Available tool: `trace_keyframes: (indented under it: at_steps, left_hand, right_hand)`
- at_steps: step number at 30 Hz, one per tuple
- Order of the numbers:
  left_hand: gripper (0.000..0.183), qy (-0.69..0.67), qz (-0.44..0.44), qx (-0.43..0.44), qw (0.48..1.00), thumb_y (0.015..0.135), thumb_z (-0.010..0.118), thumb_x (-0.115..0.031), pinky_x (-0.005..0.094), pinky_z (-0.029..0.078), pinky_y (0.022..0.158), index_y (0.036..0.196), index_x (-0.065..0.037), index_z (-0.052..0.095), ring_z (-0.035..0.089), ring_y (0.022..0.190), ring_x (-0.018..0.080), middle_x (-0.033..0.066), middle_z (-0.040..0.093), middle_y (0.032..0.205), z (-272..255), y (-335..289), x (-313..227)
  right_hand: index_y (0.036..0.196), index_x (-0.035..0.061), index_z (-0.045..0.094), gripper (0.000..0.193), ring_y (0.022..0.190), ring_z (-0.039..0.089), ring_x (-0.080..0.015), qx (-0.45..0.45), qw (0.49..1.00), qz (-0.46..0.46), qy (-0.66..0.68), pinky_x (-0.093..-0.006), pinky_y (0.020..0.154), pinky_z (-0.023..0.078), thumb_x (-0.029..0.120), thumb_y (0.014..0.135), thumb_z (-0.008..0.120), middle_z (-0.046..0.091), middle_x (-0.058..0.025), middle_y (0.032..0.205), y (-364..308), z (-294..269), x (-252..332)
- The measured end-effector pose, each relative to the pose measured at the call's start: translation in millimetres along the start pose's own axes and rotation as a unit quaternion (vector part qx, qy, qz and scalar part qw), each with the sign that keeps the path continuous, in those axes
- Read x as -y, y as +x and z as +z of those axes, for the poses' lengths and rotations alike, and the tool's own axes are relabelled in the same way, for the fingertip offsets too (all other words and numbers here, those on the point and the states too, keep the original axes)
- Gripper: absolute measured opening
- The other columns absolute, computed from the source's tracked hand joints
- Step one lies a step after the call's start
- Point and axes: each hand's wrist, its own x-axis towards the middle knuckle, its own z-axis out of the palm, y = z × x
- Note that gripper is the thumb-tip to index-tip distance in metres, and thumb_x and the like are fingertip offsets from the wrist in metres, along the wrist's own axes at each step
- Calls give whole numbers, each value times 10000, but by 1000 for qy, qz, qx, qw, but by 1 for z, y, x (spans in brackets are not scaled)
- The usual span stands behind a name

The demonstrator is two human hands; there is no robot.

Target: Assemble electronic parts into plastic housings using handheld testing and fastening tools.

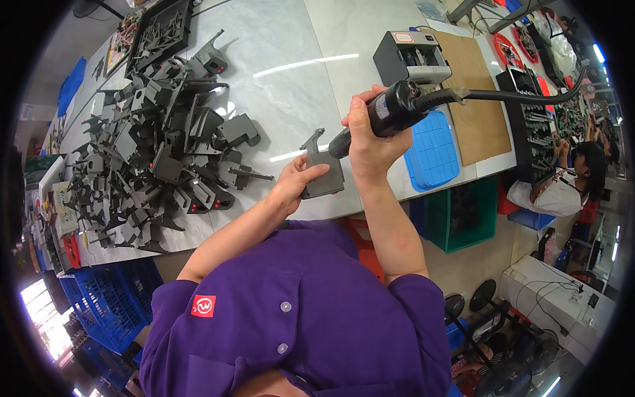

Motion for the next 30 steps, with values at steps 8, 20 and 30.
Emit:
trace_keyframes:
  at_steps: [8,20,30]
  left_hand:
    - [421,-14,47,-25,998,758,642,-48,343,550,619,1075,70,391,620,775,209,138,589,949,3,-2,9]
    - [433,6,11,-31,999,760,644,-91,313,532,651,1101,71,431,614,796,211,130,593,945,-13,8,10]
    - [413,-282,-50,42,957,781,544,-250,351,448,880,1095,18,513,561,974,264,164,570,1064,-38,13,-1]
  right_hand:
    - [936,-20,474,213,509,533,-132,-19,998,-21,-57,-270,530,452,18,758,584,564,-64,660,-6,-1,-9]
    - [981,-39,475,248,514,554,-136,-66,998,8,-17,-247,506,471,-16,753,570,600,-94,784,5,-12,-9]
    - [1051,-67,469,339,490,547,-155,-98,994,12,35,-252,484,471,22,742,577,597,-154,913,19,-14,14]
